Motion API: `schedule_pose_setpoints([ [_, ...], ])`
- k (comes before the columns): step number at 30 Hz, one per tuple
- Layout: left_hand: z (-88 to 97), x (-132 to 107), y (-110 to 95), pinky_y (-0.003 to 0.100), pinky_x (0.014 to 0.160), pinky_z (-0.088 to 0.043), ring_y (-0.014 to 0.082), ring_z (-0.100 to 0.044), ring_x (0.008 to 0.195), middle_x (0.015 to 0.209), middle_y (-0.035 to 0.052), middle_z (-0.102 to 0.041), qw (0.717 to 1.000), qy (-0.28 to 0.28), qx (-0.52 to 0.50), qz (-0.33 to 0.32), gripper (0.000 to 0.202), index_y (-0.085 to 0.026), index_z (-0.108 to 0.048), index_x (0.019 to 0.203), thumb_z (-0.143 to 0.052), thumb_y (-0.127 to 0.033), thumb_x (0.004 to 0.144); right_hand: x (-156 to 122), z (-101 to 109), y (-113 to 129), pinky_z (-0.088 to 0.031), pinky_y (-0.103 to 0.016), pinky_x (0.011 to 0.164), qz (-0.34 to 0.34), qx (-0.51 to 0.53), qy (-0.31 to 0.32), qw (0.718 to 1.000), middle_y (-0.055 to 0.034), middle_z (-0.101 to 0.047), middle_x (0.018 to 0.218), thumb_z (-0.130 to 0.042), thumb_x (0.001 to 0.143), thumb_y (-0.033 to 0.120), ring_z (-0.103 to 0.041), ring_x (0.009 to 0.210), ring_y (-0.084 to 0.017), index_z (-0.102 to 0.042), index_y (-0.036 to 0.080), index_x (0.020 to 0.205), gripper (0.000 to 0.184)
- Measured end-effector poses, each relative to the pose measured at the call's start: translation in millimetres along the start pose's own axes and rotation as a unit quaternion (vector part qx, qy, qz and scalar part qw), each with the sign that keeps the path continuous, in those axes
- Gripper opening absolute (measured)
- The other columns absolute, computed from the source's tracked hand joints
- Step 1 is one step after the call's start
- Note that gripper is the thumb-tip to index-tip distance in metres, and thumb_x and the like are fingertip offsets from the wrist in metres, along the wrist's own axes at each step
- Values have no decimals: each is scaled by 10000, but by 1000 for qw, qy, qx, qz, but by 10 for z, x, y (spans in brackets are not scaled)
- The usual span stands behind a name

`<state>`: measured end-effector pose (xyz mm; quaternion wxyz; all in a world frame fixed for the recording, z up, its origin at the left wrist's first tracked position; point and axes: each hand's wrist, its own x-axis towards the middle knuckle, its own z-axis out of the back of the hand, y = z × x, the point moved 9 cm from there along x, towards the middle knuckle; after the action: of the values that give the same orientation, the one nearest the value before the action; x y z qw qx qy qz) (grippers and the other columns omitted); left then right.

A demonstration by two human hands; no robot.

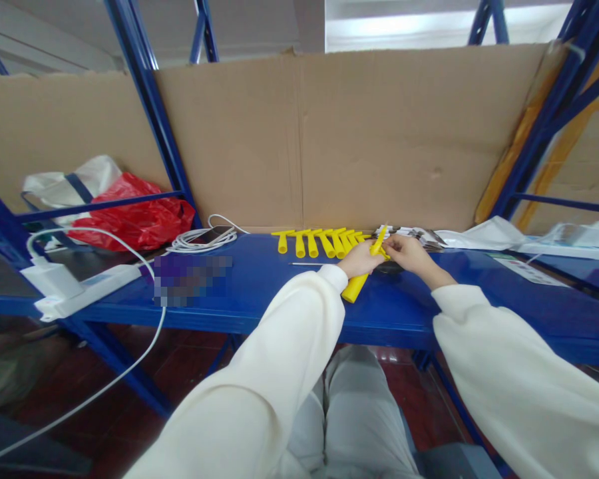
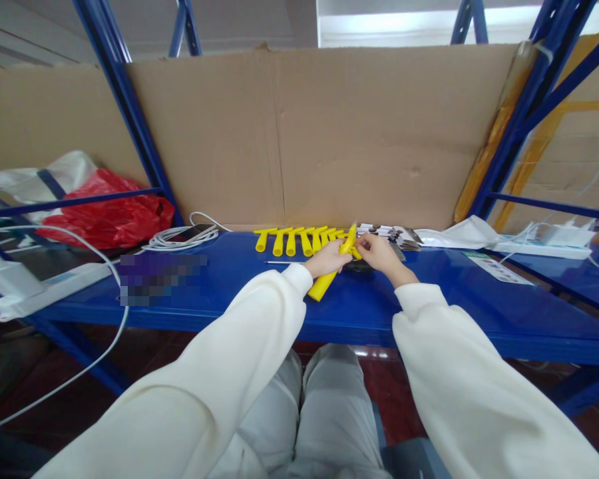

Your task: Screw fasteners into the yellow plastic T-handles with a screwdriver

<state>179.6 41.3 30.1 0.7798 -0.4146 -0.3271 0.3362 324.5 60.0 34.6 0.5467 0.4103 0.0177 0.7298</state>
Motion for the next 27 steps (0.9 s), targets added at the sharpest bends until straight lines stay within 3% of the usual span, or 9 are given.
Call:
schedule_pose_setpoints([
  [4, -19, 27, 15, 248, 571, -483, 145, -581, 521, 587, -60, -578, 1000, -2, 1, 5, 160, -173, -691, 972, -644, -48, 885, -9, -6, -10, -589, -367, 750, -5, 7, 4, 1000, -58, -719, 714, -649, 859, 380, -690, 723, -243, -697, 235, 808, 162],
  [8, 85, 44, 84, 267, 637, -515, 161, -601, 557, 583, -52, -571, 999, -39, -6, 23, 143, -185, -671, 902, -657, -44, 887, 2, 64, -120, -603, -378, 763, -25, -11, -2, 1000, -77, -753, 762, -635, 852, 344, -704, 727, -249, -714, 226, 832, 144],
  [12, 191, 41, 172, 265, 624, -492, 165, -590, 564, 565, -50, -549, 997, -63, -27, 48, 197, -213, -617, 798, -684, -41, 867, 8, 296, -457, -612, -374, 807, -85, -117, -26, 989, -88, -768, 765, -644, 852, 290, -738, 781, -267, -723, 232, 790, 116],
  [15, 195, 35, 173, 267, 632, -496, 169, -599, 575, 569, -49, -555, 996, -62, -36, 49, 188, -216, -610, 802, -678, -50, 860, -27, 412, -753, -621, -380, 841, -143, -211, -8, 967, -104, -763, 751, -681, 826, 232, -773, 858, -303, -733, 240, 737, 104],
  [22, 113, 62, 160, 235, 565, -458, 129, -523, 522, 532, -59, -506, 988, -65, -112, 87, 213, -232, -555, 789, -600, -48, 886, -139, 306, -891, -619, -386, 909, -191, -275, 77, 939, -164, -818, 864, -663, 833, 163, -806, 968, -329, -816, 201, 804, 160],
  [27, -105, 193, 194, 253, 546, -469, 131, -518, 539, 568, -15, -531, 965, -47, -208, 153, 229, -227, -566, 763, -591, -54, 911, -179, 331, -868, -622, -397, 897, -215, -305, 78, 924, -185, -837, 960, -654, 866, 197, -814, 1002, -337, -853, 191, 912, 204],
])
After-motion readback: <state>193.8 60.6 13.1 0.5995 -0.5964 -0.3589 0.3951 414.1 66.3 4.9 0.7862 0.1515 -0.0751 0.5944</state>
